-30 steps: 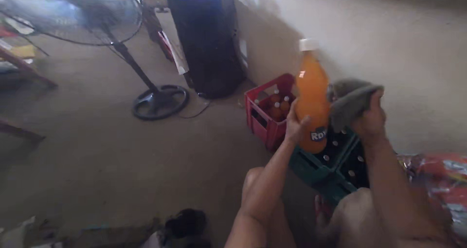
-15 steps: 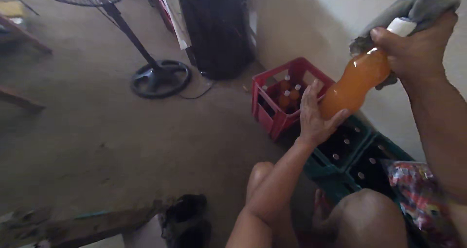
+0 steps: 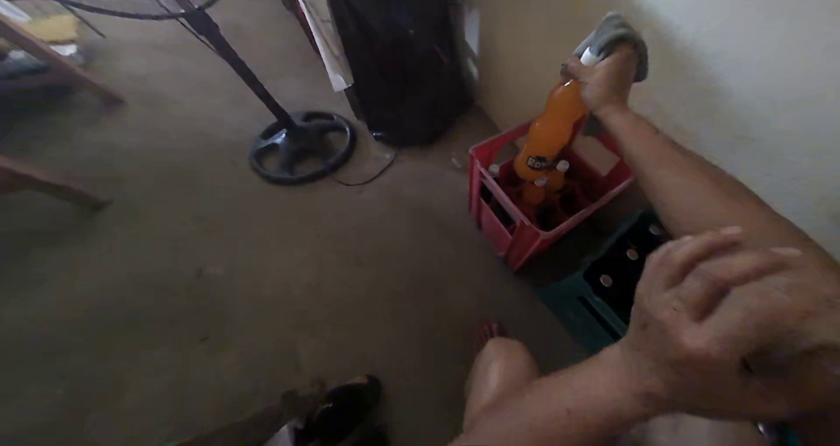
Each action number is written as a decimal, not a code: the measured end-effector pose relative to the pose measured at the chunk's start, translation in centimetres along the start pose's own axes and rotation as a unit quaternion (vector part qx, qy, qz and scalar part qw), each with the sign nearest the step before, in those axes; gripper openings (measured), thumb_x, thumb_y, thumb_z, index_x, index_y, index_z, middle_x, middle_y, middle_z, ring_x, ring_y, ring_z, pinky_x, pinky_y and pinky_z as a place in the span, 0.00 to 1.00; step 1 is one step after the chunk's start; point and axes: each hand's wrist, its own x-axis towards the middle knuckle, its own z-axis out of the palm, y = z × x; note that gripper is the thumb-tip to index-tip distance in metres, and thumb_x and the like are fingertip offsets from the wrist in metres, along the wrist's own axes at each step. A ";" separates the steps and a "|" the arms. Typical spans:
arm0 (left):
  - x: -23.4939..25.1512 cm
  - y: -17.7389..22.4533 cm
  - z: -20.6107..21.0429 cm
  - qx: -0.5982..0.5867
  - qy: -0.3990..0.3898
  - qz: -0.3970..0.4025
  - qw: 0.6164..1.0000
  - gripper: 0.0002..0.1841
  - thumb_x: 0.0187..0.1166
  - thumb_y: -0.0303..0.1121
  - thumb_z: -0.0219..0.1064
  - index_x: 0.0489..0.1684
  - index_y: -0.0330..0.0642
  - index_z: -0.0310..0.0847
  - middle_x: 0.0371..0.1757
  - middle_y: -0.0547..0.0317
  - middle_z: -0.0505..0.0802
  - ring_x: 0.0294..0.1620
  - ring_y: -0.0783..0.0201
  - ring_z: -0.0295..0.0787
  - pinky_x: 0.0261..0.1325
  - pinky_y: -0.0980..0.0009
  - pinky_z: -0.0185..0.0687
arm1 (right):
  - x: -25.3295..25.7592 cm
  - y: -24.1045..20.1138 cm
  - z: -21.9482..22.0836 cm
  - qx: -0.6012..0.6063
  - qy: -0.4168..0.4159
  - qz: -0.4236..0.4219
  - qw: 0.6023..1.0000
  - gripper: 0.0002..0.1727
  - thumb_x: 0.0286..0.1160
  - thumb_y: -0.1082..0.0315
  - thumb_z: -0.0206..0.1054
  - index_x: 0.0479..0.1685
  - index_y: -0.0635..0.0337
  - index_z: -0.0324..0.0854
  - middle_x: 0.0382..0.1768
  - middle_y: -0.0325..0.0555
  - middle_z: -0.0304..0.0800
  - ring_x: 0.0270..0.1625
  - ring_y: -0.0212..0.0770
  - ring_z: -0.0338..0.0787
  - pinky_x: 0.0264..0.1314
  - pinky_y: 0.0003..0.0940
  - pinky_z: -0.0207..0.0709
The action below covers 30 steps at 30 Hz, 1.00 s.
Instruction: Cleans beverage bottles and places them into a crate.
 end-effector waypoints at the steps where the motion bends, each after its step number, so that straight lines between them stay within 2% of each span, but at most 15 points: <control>1: 0.2 0.3 -0.3 -0.003 -0.001 -0.002 1.000 0.13 0.62 0.28 0.79 0.42 0.31 0.91 0.55 0.41 0.94 0.73 0.43 0.82 0.81 0.55 0.71 | 0.3 0.5 1.6 -0.008 -0.013 0.024 1.000 0.28 0.70 0.54 0.77 0.59 0.70 0.84 0.58 0.64 0.90 0.65 0.60 0.88 0.73 0.59 0.72; 3: -0.3 -1.4 -0.2 0.013 0.024 0.068 0.997 0.10 0.71 0.35 0.76 0.40 0.39 0.86 0.53 0.48 0.93 0.72 0.50 0.81 0.81 0.59 0.70 | 0.4 1.1 4.3 -0.004 -0.036 0.052 0.998 0.27 0.72 0.54 0.76 0.59 0.70 0.84 0.58 0.63 0.90 0.65 0.60 0.87 0.74 0.57 0.71; 5: -0.8 -3.1 0.1 0.016 0.051 0.102 0.993 0.10 0.72 0.37 0.77 0.39 0.42 0.87 0.54 0.50 0.93 0.72 0.51 0.80 0.82 0.60 0.69 | 0.0 2.2 6.8 0.010 -0.043 0.037 0.998 0.28 0.72 0.55 0.76 0.59 0.72 0.83 0.57 0.67 0.89 0.65 0.62 0.87 0.73 0.59 0.73; 8: -0.8 -4.1 -0.7 0.028 0.051 0.091 0.994 0.09 0.72 0.37 0.76 0.39 0.43 0.87 0.53 0.51 0.93 0.72 0.51 0.81 0.81 0.61 0.70 | -0.4 4.3 10.5 0.004 -0.053 0.015 0.998 0.28 0.74 0.54 0.74 0.58 0.74 0.84 0.56 0.70 0.89 0.65 0.64 0.87 0.73 0.61 0.73; 13: -0.5 -5.4 -1.5 0.034 0.042 0.066 0.996 0.09 0.72 0.38 0.76 0.40 0.43 0.90 0.53 0.50 0.94 0.72 0.51 0.81 0.81 0.62 0.69 | -1.1 6.5 14.4 -0.060 -0.152 0.065 0.984 0.27 0.77 0.53 0.72 0.58 0.73 0.84 0.57 0.70 0.89 0.66 0.66 0.86 0.72 0.64 0.73; 18: -0.1 -6.5 -1.4 0.036 0.033 0.046 0.998 0.07 0.70 0.35 0.77 0.36 0.42 0.90 0.49 0.50 0.95 0.70 0.50 0.84 0.80 0.62 0.72 | -1.9 9.5 16.9 -0.125 -0.258 0.094 0.953 0.29 0.76 0.56 0.73 0.61 0.77 0.80 0.60 0.74 0.86 0.68 0.71 0.83 0.71 0.68 0.72; 21: 0.0 -7.0 -1.3 0.040 0.031 0.039 0.998 0.07 0.72 0.35 0.76 0.36 0.41 0.91 0.48 0.50 0.96 0.67 0.51 0.85 0.78 0.63 0.73 | -3.5 11.1 18.7 -0.184 -0.327 0.098 0.922 0.22 0.82 0.64 0.66 0.62 0.77 0.80 0.63 0.73 0.84 0.71 0.70 0.82 0.72 0.68 0.72; 23: 0.1 -7.4 -1.5 0.047 0.030 0.036 0.998 0.07 0.73 0.35 0.76 0.35 0.41 0.90 0.47 0.50 0.96 0.67 0.52 0.85 0.78 0.63 0.73 | -4.3 12.3 19.7 -0.200 -0.351 0.103 0.909 0.19 0.84 0.69 0.62 0.63 0.77 0.79 0.65 0.73 0.83 0.72 0.70 0.81 0.72 0.67 0.72; 26: 0.4 -8.0 -1.9 0.053 0.030 0.028 0.998 0.07 0.73 0.35 0.75 0.35 0.41 0.90 0.48 0.50 0.96 0.68 0.52 0.85 0.78 0.64 0.73 | -5.2 13.8 20.5 -0.174 -0.367 0.100 0.908 0.24 0.81 0.68 0.67 0.70 0.78 0.75 0.69 0.76 0.80 0.74 0.73 0.78 0.74 0.69 0.69; 28: 0.5 -8.3 -2.0 0.052 0.023 0.016 0.998 0.06 0.73 0.34 0.75 0.35 0.42 0.89 0.48 0.51 0.96 0.69 0.51 0.84 0.79 0.63 0.72 | -4.3 14.2 20.1 -0.179 -0.384 0.096 0.901 0.25 0.80 0.67 0.69 0.69 0.78 0.75 0.69 0.75 0.80 0.74 0.72 0.79 0.74 0.69 0.69; 30: 0.5 -8.6 -1.9 0.046 0.011 0.014 0.999 0.06 0.73 0.34 0.74 0.36 0.41 0.89 0.48 0.50 0.96 0.69 0.50 0.85 0.80 0.61 0.72 | -2.7 14.2 18.4 -0.184 -0.372 0.098 0.905 0.22 0.81 0.67 0.65 0.65 0.78 0.78 0.66 0.75 0.81 0.73 0.71 0.80 0.74 0.70 0.69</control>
